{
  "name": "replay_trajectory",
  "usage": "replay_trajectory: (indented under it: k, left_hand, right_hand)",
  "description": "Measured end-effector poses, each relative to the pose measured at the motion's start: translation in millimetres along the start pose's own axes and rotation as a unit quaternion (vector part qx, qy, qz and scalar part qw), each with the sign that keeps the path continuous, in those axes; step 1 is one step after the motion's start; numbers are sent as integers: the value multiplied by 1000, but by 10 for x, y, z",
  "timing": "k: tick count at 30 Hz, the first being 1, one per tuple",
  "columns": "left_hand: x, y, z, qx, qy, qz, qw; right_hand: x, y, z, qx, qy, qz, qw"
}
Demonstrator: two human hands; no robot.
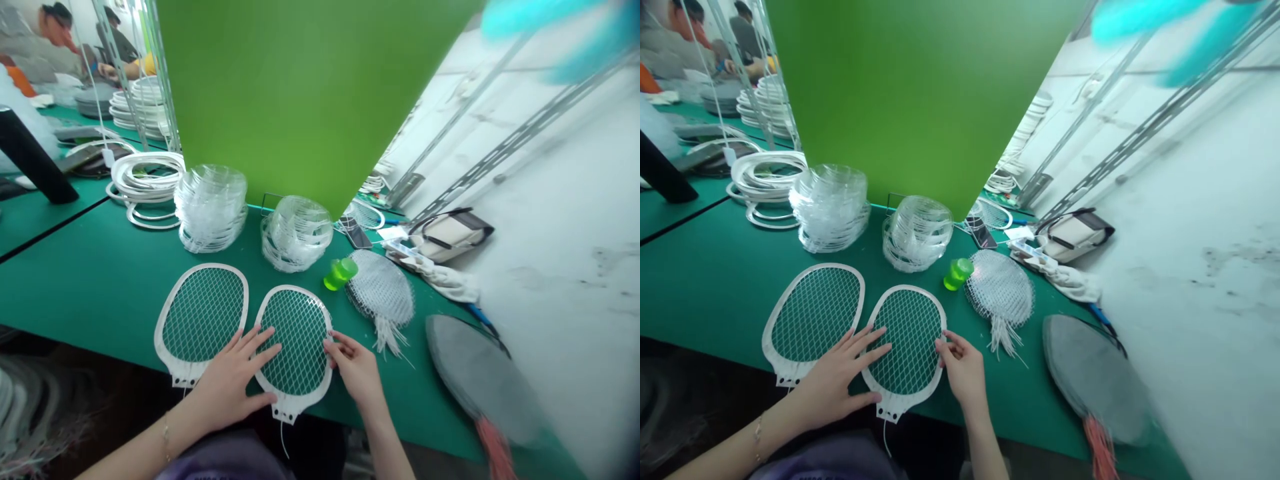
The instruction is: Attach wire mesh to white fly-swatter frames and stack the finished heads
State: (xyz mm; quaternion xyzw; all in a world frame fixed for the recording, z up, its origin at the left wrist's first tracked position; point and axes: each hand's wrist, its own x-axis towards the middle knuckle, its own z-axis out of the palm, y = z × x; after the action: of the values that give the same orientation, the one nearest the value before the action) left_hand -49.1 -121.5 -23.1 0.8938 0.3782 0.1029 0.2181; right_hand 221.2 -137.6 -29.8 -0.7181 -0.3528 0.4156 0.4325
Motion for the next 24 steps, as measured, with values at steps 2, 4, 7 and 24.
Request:
replay_trajectory:
  k: [2, 4, 7, 24]
  left_hand:
    - [-11, -6, 21, 4, 8, 4, 1000]
    - [-18, -19, 35, 10, 17, 8, 1000]
    - [-15, -38, 39, 16, 24, 3, 1000]
    - [478, -846, -1535, 197, 315, -98, 923]
  right_hand:
    - [-11, -23, 13, -44, 8, -6, 999]
    - [-45, -61, 30, -124, 27, -22, 992]
    - [-119, -99, 56, -283, 83, -73, 953]
    - [1294, -1278, 401, -551, 20, -445, 706]
